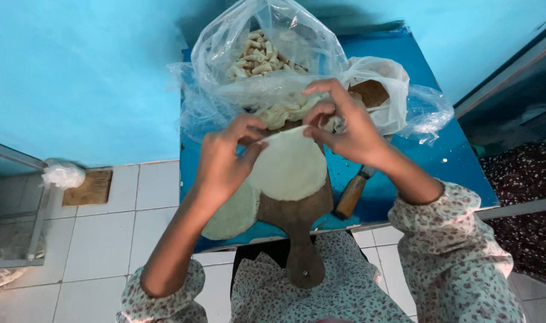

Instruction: The person folds thin pastry sheets on a wooden board, pressing small pieces together and placing folded pieces aside. They then handle round flat dough discs, stack and wrap them in a plastic bag, and cut a dough piece with a knife on the board.

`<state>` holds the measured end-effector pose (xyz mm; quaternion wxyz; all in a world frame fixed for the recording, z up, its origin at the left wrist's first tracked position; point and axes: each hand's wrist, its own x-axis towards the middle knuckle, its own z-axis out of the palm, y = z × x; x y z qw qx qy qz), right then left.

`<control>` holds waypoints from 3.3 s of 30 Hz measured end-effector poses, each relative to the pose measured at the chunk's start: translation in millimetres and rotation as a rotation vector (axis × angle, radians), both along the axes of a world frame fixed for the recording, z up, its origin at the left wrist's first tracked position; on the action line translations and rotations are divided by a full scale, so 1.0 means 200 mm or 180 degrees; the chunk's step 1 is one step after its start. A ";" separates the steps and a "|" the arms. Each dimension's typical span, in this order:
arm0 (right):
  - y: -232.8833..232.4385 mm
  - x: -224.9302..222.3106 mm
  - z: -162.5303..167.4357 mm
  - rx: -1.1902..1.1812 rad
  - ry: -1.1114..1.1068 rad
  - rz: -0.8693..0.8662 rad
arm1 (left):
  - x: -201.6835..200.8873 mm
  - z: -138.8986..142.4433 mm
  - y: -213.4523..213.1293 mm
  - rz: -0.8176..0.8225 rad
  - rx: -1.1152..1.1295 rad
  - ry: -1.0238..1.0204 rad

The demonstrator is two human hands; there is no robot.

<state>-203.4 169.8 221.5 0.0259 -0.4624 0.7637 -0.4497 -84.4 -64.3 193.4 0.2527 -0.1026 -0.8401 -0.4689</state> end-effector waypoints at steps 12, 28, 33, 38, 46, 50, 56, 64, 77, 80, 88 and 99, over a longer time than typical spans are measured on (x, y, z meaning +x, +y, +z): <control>0.21 0.14 -0.48 0.0617 0.1332 0.0186 | 0.12 -0.45 0.16 0.0087 -0.1509 0.0278; 0.32 0.28 -0.39 0.0575 0.1630 -0.0110 | 0.38 -0.31 0.00 0.0656 -0.1233 0.0056; 0.30 0.29 -0.36 0.0545 0.1642 -0.0099 | 0.41 -0.40 0.02 0.0407 -0.0861 -0.0734; 0.23 0.34 -0.35 0.0464 0.1644 0.0062 | 0.36 -0.49 0.03 0.0446 -0.0468 -0.0753; 0.10 0.40 -0.29 0.0410 0.1589 0.0406 | 0.34 -0.50 -0.01 0.0426 0.0013 -0.0694; -0.07 0.42 -0.29 0.0124 0.1548 0.0808 | 0.39 -0.48 -0.05 0.0349 0.0567 -0.0862; -0.30 0.42 -0.30 -0.0066 0.2026 0.1375 | 0.48 -0.49 -0.10 -0.0145 0.1150 -0.0962; -0.29 0.44 -0.28 -0.0669 0.2455 0.1867 | 0.54 -0.56 -0.21 -0.0579 0.2515 -0.1399; -0.30 0.48 -0.41 -0.0951 0.1359 0.1193 | 0.55 -0.53 -0.09 -0.0761 0.2810 -0.1486; -0.30 0.53 -0.41 -0.1039 0.1111 0.0672 | 0.54 -0.57 -0.06 -0.0714 0.2891 -0.1154; -0.24 0.53 -0.30 -0.0023 -0.1146 0.0431 | 0.54 -0.56 0.15 -0.0049 0.2677 -0.0663; -0.15 0.55 -0.35 -0.0194 -0.1787 0.0491 | 0.51 -0.50 0.19 -0.0025 0.2525 -0.1042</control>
